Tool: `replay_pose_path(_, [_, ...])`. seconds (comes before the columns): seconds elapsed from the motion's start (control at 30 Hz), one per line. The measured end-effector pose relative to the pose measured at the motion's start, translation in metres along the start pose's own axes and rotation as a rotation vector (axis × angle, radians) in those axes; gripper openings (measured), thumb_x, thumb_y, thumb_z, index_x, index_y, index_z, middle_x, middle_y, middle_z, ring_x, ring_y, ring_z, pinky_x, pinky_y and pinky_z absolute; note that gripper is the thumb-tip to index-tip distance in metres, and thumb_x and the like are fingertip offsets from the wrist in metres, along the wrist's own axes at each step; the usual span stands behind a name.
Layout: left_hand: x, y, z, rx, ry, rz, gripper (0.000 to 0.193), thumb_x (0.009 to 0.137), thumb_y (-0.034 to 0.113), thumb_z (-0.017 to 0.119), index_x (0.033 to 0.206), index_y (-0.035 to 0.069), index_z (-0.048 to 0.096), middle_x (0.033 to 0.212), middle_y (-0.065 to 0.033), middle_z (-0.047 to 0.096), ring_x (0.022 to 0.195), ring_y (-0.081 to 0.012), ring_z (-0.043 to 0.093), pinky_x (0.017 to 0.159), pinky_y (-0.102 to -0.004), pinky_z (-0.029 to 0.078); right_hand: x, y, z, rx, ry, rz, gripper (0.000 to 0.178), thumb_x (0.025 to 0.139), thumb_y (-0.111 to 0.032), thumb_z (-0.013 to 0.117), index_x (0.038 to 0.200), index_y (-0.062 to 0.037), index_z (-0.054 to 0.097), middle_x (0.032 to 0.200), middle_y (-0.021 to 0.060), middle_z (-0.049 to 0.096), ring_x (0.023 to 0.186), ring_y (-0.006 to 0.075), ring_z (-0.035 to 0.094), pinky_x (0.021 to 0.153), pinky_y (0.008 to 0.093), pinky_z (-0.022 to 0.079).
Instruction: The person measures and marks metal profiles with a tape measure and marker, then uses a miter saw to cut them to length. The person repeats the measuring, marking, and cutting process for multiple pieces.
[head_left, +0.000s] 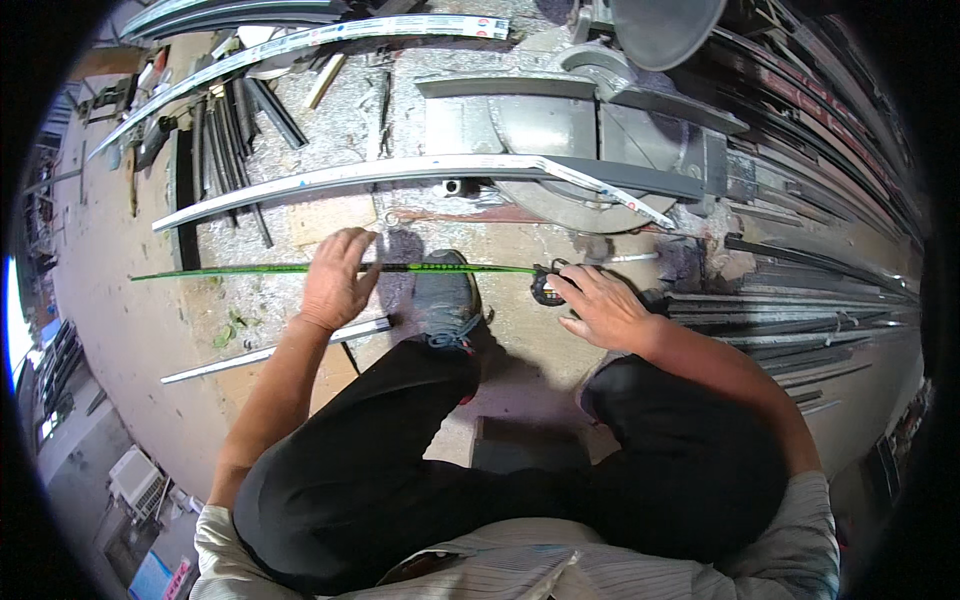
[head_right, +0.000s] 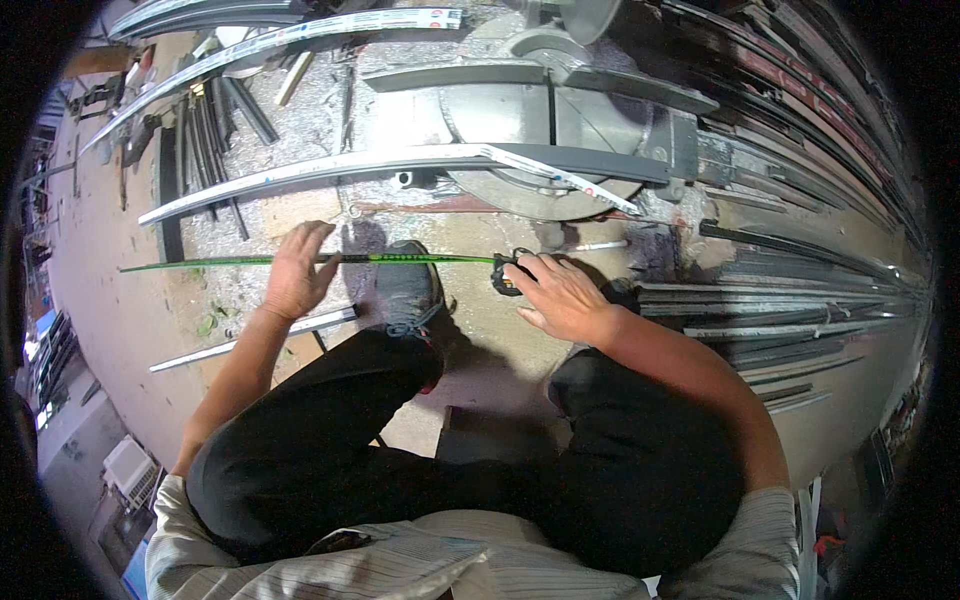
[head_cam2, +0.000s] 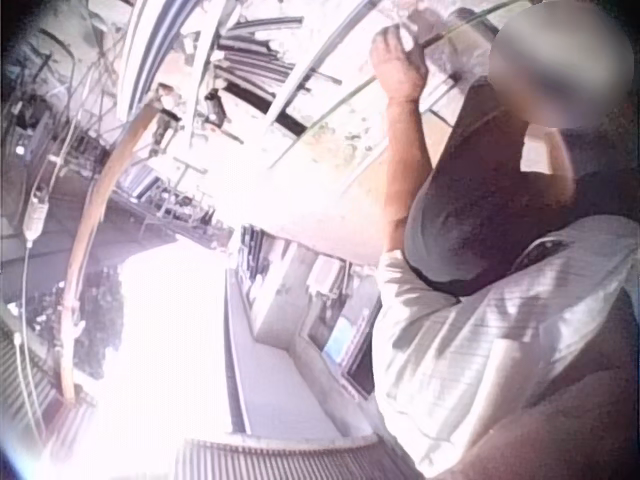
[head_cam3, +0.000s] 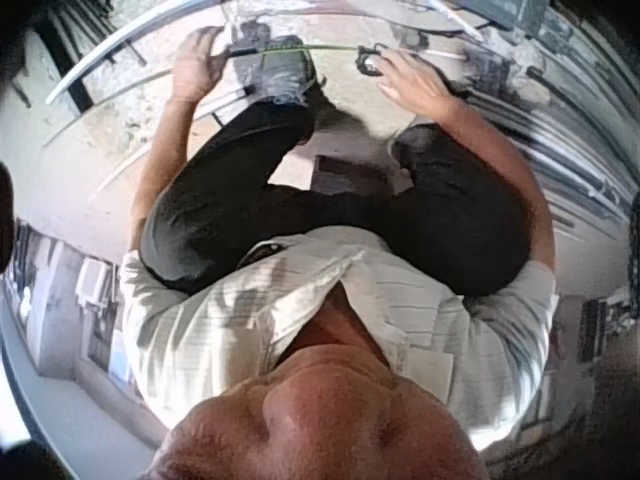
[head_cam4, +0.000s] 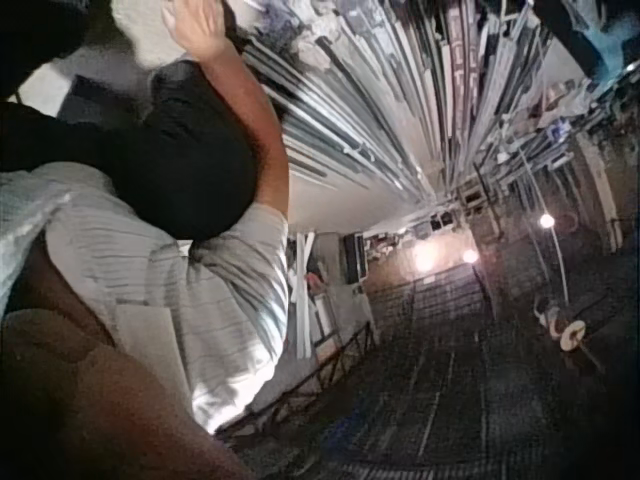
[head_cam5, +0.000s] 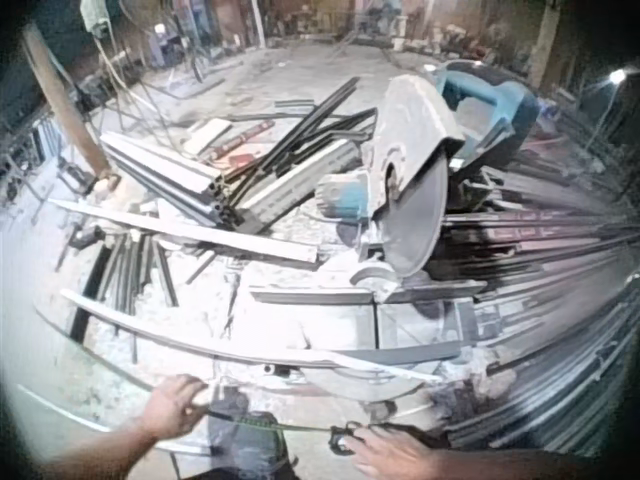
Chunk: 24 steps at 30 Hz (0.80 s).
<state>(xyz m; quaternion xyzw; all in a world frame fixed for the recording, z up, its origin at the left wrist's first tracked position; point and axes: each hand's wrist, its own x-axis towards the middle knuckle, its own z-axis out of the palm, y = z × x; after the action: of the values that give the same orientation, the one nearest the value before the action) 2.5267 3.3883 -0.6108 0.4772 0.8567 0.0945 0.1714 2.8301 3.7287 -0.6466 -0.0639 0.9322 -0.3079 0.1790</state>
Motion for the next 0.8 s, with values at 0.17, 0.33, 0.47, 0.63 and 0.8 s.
replay_pose_path(0.17, [-0.021,-0.015,0.007,0.134,-0.122,-0.092,0.047,0.096,0.027,0.072,0.136,0.004,0.063,0.135,-0.0169,0.064,0.131,-0.0370,0.056,0.116,-0.0508,0.042,0.023,-0.002,0.018,-0.051,-0.058,0.038,0.088,0.091,-0.031,0.082,0.161,-0.0050,0.038,0.143,0.0159,0.048,0.132,0.0341,0.052,0.103,0.0448,0.053])
replay_pose_path(0.33, [-0.020,-0.032,0.015,0.224,-0.276,-0.138,0.027,0.101,0.028,0.067,0.118,0.007,0.069,0.116,-0.0145,0.069,0.117,-0.0354,0.063,0.109,-0.0494,0.045,0.032,0.005,0.024,-0.107,-0.079,0.041,0.088,0.091,-0.030,0.082,0.162,-0.0027,0.036,0.139,0.0161,0.052,0.130,0.0327,0.052,0.099,0.0427,0.054])
replay_pose_path(0.47, [-0.021,-0.040,0.025,0.171,-0.307,-0.156,0.022,0.104,0.029,0.062,0.107,0.008,0.070,0.106,-0.0134,0.070,0.108,-0.0356,0.067,0.102,-0.0494,0.048,0.037,0.002,0.026,-0.134,-0.118,0.050,0.086,0.092,-0.025,0.081,0.160,0.0006,0.035,0.136,0.0168,0.055,0.131,0.0335,0.052,0.099,0.0442,0.055])
replay_pose_path(0.63, [-0.015,-0.027,0.016,0.016,-0.321,-0.154,0.022,0.104,0.028,0.063,0.104,0.007,0.070,0.103,-0.0138,0.069,0.106,-0.0356,0.066,0.097,-0.0488,0.048,0.023,0.013,0.018,0.022,-0.179,0.066,0.089,0.090,-0.022,0.080,0.162,0.0003,0.031,0.138,0.0230,0.050,0.131,0.0409,0.050,0.101,0.0483,0.054])
replay_pose_path(0.8, [-0.012,0.003,-0.028,-0.144,-0.255,-0.162,0.029,0.098,0.031,0.074,0.096,0.002,0.071,0.094,-0.0195,0.072,0.093,-0.0412,0.069,0.086,-0.0512,0.053,0.005,-0.006,-0.025,0.333,-0.272,0.225,0.098,0.077,-0.027,0.082,0.160,-0.0076,0.036,0.138,0.0261,0.050,0.121,0.0450,0.061,0.101,0.0487,0.053])
